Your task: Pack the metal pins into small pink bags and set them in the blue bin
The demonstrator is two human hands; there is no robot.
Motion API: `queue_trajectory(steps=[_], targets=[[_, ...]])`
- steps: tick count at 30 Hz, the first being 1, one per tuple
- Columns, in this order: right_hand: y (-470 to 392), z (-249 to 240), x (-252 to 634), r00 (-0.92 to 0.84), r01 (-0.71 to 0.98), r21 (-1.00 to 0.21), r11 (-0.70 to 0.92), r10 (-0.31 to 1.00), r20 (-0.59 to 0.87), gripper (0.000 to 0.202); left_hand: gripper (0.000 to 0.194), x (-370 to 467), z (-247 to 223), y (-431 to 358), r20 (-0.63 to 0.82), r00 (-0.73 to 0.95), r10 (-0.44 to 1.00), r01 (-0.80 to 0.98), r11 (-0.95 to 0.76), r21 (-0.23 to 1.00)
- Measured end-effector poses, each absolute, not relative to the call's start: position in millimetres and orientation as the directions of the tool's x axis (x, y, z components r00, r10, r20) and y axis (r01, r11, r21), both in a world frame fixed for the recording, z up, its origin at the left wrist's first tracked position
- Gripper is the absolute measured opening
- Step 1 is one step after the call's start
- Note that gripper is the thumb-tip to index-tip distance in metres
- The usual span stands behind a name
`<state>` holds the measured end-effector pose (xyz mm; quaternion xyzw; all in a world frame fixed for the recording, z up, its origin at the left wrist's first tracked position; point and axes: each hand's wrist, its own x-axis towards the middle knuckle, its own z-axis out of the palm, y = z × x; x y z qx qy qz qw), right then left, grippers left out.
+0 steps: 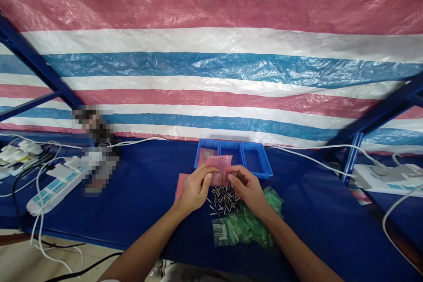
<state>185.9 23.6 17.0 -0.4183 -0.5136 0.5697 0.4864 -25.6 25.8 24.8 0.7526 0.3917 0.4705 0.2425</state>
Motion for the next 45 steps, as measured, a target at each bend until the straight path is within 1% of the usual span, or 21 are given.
queue_trajectory(steps=[7,13,18,24,33,39,45], targets=[[24.2,16.3,186.6,-0.174,-0.106,-0.994,0.006,0.984,0.025,0.034,0.039,-26.5,24.9,26.1,0.518,0.249,0.818,0.369,-0.575,0.730],[24.9,16.2,186.2,-0.184,-0.093,-0.996,0.008,0.983,0.025,0.033,0.039,-28.2,24.3,25.7,0.547,0.258,0.796,0.335,-0.605,0.723],[24.7,17.1,186.9,-0.181,-0.035,-0.998,0.058,0.982,0.063,0.031,0.040,-28.2,24.3,25.3,0.552,0.269,0.790,0.362,-0.613,0.702],[24.2,20.2,186.8,-0.175,-0.023,-0.998,0.063,0.982,0.066,0.031,0.039,-28.1,22.3,24.9,0.561,0.299,0.772,0.397,-0.635,0.663],[24.5,18.1,187.8,-0.186,0.004,-0.996,0.086,0.979,0.084,0.031,0.035,-28.3,23.2,24.4,0.538,0.327,0.777,0.407,-0.630,0.662],[25.3,16.2,188.4,-0.178,0.019,-0.997,0.077,0.981,0.072,0.034,0.034,-28.6,22.8,23.8,0.536,0.348,0.769,0.432,-0.639,0.636],[26.5,14.2,188.5,-0.162,0.000,-0.998,0.067,0.985,0.066,0.034,0.030,-25.3,24.4,22.1,0.523,0.316,0.792,0.432,-0.610,0.664]])
